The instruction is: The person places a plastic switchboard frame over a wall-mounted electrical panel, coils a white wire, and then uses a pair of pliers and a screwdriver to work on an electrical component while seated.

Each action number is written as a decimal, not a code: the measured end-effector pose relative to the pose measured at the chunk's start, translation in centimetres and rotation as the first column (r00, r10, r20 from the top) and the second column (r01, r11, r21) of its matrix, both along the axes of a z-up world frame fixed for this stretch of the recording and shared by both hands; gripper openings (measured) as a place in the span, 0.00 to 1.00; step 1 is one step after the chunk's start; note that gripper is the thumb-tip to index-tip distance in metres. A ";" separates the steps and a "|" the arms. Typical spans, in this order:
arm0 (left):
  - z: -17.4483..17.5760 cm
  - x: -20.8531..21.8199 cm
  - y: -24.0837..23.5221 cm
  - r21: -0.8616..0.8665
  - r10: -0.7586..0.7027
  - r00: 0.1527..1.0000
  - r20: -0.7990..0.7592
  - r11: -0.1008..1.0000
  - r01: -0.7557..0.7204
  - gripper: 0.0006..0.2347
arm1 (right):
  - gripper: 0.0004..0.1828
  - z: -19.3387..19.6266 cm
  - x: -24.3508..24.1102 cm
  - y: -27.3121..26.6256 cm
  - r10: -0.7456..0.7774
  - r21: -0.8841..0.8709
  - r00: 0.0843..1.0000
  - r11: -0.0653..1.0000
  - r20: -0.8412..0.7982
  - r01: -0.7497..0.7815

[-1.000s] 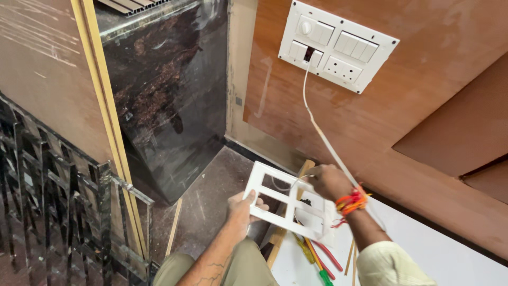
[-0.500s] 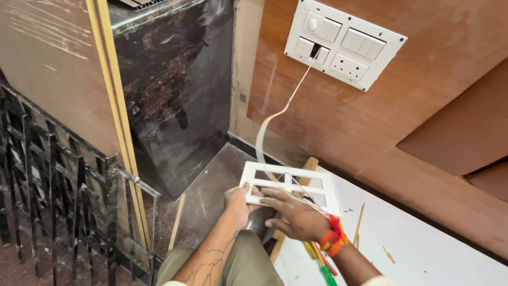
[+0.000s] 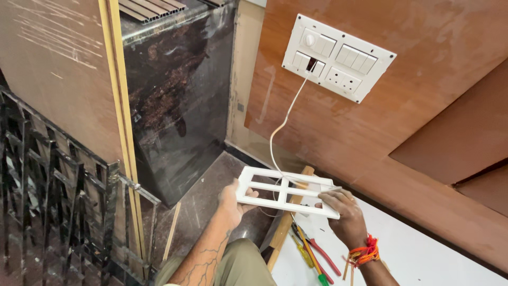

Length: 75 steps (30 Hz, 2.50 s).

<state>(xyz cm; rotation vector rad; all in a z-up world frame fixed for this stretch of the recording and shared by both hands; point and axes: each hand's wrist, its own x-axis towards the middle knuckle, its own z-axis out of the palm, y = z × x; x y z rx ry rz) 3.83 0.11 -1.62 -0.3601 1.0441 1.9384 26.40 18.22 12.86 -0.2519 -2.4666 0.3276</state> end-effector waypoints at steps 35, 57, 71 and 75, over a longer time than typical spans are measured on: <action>-7.0 -0.5 -6.7 -0.245 -0.267 0.609 -0.747 0.962 0.121 0.08 | 0.16 -2.2 -0.9 3.1 -0.261 -0.864 0.947 0.414 0.188 0.286; 9.4 -5.1 4.2 -0.436 -0.426 0.297 -0.855 0.899 0.037 0.08 | 0.15 4.5 -10.2 10.1 -0.543 -0.453 0.837 0.732 0.064 0.509; 23.6 -14.0 17.9 -0.158 -0.165 -0.017 -0.986 0.965 -0.210 0.07 | 0.16 12.5 -17.9 19.4 -0.471 -0.825 0.870 0.544 -0.148 0.154; 25.5 -16.9 21.0 -0.074 -0.116 -0.148 -0.982 0.962 -0.262 0.12 | 0.17 13.4 -18.8 18.9 -0.605 -0.686 0.783 0.632 -0.146 0.361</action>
